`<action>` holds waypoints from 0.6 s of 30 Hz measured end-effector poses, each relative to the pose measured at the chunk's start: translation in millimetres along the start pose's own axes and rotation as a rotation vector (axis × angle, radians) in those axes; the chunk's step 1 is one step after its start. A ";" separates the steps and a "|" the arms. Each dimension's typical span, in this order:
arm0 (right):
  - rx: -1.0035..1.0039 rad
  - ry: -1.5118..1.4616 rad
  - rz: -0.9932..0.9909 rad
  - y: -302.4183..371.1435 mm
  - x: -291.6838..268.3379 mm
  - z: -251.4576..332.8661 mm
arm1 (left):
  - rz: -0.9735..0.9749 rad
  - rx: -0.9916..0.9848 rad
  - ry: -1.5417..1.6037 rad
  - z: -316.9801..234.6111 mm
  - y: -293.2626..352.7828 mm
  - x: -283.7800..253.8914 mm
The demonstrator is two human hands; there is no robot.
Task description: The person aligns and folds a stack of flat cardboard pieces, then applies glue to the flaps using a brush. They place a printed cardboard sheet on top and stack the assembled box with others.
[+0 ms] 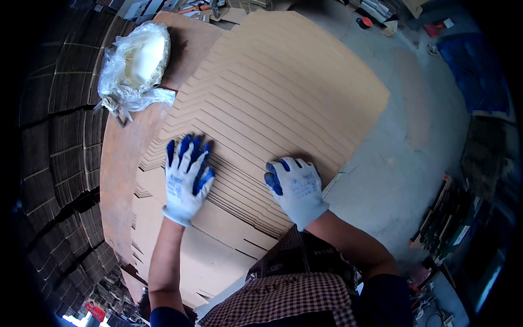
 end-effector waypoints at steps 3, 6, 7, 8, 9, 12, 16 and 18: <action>-0.030 0.064 -0.029 26.6 -7.8 -4.8 | 0.029 0.048 -0.103 7.8 -11.6 6.1; -0.176 0.133 -0.080 46.6 -15.8 8.6 | 0.018 0.064 -0.067 7.5 -17.3 9.5; -0.151 0.099 -0.105 47.0 -17.5 4.7 | 0.016 0.090 -0.040 5.1 -18.9 9.9; -0.076 0.045 -0.104 42.9 -18.7 0.0 | 0.018 0.112 -0.012 2.4 -17.9 9.7; 0.002 -0.008 -0.110 33.5 -18.9 -5.6 | 0.027 0.170 0.054 -6.2 -18.3 12.0; 0.071 -0.061 -0.139 7.8 -10.8 -11.4 | 0.171 0.256 0.210 -40.6 -11.6 29.3; 0.161 -0.066 -0.045 -1.2 1.2 -20.2 | 0.030 0.273 0.183 -67.4 -13.5 34.6; 0.194 -0.052 -0.031 -2.2 -0.4 -21.7 | 0.045 0.267 0.136 -66.5 -12.4 39.8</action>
Point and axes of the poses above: each hand's wrist, its own y-axis away from the middle knuckle, its own x-axis out of the palm, z = x × y, the point moved 8 cm from there along -y, towards the middle knuckle, and after that the axes turned 14 degrees about -z, right-handed, at the moved point
